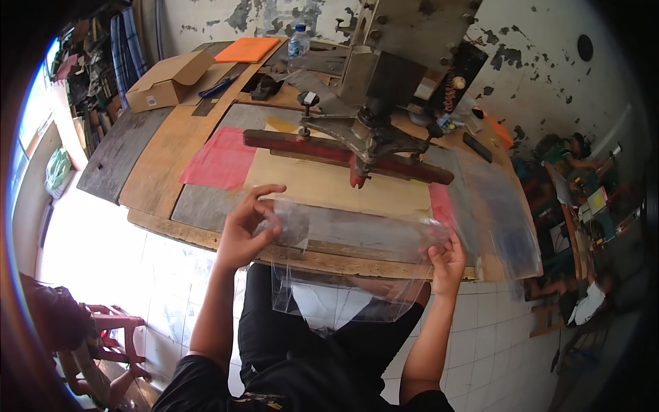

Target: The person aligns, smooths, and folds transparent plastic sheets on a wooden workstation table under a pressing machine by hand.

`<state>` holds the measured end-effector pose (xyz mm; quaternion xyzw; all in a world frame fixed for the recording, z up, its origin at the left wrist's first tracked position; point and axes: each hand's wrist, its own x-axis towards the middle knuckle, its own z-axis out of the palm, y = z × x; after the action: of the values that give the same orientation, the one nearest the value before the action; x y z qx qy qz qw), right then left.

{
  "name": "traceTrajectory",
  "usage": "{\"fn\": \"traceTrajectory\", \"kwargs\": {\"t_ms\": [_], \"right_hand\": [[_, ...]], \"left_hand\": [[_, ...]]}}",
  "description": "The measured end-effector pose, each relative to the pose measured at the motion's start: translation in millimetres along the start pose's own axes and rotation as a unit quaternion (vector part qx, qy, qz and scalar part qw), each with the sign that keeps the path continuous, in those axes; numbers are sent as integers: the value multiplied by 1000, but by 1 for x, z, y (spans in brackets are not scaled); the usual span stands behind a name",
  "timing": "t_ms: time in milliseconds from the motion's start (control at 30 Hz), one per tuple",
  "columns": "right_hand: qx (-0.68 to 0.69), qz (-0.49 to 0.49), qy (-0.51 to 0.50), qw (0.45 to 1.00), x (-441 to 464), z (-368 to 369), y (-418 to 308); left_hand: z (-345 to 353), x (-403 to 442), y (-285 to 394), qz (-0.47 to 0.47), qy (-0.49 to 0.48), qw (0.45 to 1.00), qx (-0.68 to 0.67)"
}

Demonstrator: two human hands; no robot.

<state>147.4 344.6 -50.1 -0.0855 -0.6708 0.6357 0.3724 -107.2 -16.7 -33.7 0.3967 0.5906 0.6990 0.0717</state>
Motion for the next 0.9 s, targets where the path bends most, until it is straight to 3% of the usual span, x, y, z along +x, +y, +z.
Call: {"fn": "traceTrajectory", "kwargs": {"t_ms": [100,233,367,400,467,600,667,800,900], "right_hand": [[20,-22,-6,1000,-19,-6,-6],[27,-56,2,998,-44,2,-45],[-31,-106,-61,992,-51,21,-82],[-29,-104,-64,992,-47,30,-94],[-102,-158,-213,959,-39,52,-121],[-196,-227,-287,910,-34,73,-140],[-207,-221,-280,911,-38,76,-145],[-269,-241,-237,902,-47,72,-145],[-292,-248,-213,899,-51,71,-141]], "left_hand": [[-2,-16,11,-4,-77,994,-71],[-12,-37,21,-70,-271,923,-266],[11,-36,47,-116,-372,913,-119],[29,-32,63,-89,-365,924,-71],[54,-27,80,-65,-355,932,-23],[90,-20,88,-77,-301,946,-94],[99,-18,81,0,-287,956,-55],[111,-29,72,-78,-225,964,-117],[117,-38,59,-25,-171,978,-115]]}}
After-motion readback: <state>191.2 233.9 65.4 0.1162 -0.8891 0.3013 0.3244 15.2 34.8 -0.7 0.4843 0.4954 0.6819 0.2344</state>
